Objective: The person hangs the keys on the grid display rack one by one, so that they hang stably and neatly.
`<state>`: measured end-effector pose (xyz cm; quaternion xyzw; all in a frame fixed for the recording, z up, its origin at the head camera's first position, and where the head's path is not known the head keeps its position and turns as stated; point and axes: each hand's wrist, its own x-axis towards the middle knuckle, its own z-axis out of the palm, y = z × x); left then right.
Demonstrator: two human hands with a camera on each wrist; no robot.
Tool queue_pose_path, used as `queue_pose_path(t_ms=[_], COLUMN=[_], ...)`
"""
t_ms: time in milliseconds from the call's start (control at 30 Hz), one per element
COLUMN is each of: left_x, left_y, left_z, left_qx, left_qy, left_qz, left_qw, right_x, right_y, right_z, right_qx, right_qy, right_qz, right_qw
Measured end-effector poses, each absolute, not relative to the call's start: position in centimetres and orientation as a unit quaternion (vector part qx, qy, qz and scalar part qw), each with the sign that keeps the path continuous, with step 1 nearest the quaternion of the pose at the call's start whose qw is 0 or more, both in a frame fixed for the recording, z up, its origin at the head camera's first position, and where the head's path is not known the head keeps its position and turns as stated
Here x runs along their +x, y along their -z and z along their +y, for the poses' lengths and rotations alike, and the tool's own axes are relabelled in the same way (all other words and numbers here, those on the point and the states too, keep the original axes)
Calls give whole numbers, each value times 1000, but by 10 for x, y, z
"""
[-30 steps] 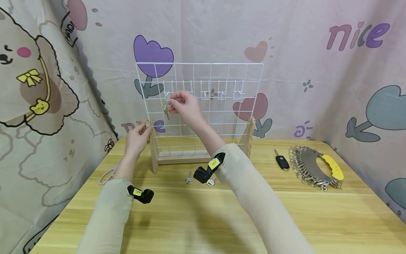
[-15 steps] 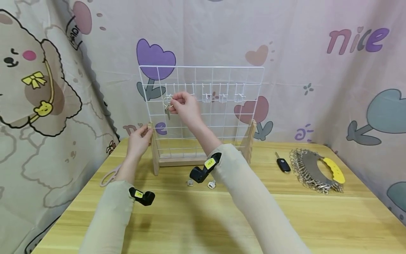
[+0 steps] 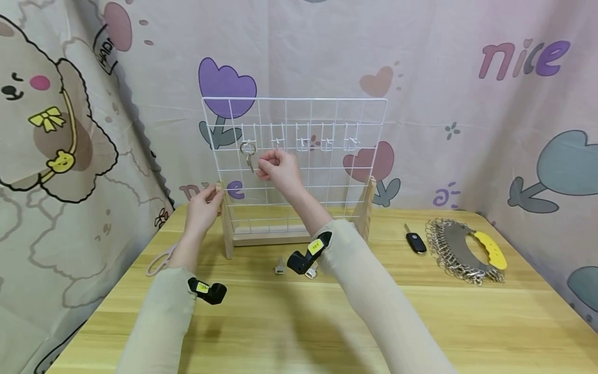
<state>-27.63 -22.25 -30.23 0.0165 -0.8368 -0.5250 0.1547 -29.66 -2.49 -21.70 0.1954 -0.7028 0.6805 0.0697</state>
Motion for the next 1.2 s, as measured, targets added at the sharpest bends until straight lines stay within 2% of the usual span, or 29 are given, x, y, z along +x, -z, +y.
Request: queue_pose_path(t_ms=[367,833,1200], left_x=[-278,-277,-278], left_y=[304,303,303], left_z=[-226,-223,-221], left_qx=[16,25,15], left_qy=[513,518,512], left_qz=[-843,-840,-843], left_qw=[159,157,164], right_x=[-303,-295,-278], right_y=[255,328,372], right_z=[6,48,52], right_qx=[178,183,172], right_qy=[-648,-602,-602], right_qz=[-740,-777,-774], right_qw=[22,-34,-95])
